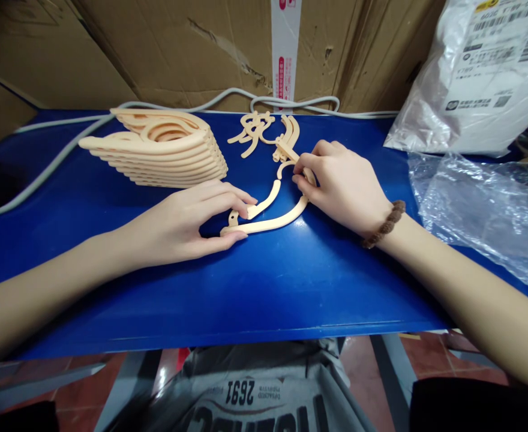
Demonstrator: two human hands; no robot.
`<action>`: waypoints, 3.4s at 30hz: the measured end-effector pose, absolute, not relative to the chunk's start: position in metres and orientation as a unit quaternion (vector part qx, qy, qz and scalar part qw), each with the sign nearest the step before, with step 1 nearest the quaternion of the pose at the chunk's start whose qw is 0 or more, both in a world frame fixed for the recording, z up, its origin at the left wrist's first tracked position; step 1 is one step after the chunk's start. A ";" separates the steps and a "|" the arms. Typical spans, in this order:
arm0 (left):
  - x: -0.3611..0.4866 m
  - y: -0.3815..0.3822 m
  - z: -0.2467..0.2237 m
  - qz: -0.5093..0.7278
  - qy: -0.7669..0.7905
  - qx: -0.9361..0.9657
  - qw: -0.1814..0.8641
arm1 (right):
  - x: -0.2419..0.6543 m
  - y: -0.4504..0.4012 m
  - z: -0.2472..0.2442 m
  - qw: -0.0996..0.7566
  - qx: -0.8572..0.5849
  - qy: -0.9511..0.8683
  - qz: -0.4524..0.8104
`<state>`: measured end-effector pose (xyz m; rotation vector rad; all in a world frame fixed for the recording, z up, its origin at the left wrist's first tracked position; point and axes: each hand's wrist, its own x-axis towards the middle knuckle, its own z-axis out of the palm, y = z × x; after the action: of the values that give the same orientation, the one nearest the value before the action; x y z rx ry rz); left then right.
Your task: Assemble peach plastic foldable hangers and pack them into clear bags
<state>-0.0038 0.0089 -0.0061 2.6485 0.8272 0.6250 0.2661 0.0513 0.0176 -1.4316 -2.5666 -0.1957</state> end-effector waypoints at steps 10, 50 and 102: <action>-0.004 0.008 -0.006 0.212 0.275 0.928 0.136 | 0.266 0.052 0.015 0.091 -0.473 -0.874 -0.059; 0.002 0.003 -0.011 0.286 0.386 0.866 0.136 | 0.243 0.010 0.015 0.096 -0.268 -0.956 -0.074; -0.010 0.012 0.004 0.106 0.309 0.940 -0.099 | 0.188 0.153 0.042 0.114 -0.481 -0.863 -0.100</action>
<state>-0.0099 0.0121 0.0041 3.1558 1.0358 0.3567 0.1876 0.1529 0.0424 -1.4118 -2.5318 -0.2940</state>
